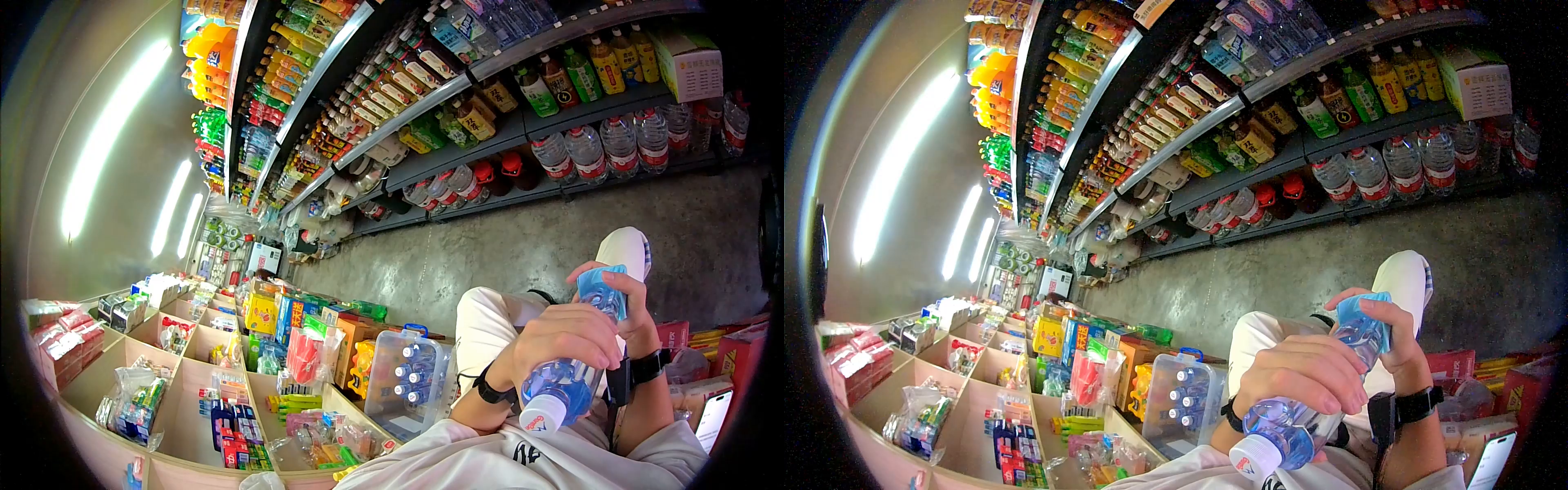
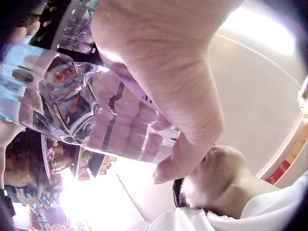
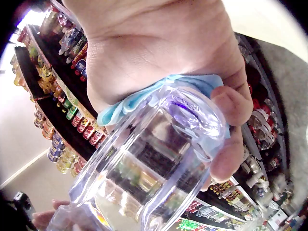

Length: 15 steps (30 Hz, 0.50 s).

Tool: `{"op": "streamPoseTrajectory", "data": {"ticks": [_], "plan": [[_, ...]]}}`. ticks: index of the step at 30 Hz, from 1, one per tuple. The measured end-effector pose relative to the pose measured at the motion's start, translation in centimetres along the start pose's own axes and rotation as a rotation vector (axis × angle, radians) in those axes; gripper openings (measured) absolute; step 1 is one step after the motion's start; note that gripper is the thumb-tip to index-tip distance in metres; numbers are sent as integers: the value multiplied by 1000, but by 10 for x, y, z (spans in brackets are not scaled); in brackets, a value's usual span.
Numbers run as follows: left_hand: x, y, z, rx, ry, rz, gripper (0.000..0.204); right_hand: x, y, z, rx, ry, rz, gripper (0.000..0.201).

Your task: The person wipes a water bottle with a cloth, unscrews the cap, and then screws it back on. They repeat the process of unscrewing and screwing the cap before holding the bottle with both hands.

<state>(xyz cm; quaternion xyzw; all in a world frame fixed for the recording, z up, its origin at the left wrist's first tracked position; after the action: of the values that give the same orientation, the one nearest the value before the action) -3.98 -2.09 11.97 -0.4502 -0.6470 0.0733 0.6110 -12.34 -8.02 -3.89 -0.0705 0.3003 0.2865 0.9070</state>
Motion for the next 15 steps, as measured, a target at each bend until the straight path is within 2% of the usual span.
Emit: {"op": "streamPoseTrajectory", "data": {"ticks": [5, 15], "plan": [[0, 0, 0, 2, 2, -4, 43, -2, 2, 1, 0, -7, 64, 57], [0, 0, 0, -9, -2, -8, 44, 1, 0, -1, 5, -6, 60, 57]]}}
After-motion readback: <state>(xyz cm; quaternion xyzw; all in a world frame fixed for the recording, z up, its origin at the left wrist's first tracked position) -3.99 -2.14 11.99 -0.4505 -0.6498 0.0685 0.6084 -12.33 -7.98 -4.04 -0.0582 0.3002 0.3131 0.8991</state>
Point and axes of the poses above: each hand's wrist, its own y-axis away from the middle knuckle, its own z-axis out of the palm, x = y × z, the point moved 5 cm from there along -y, towards the middle knuckle, and after that the axes turned 2 degrees about -z, right-handed, at the moved point
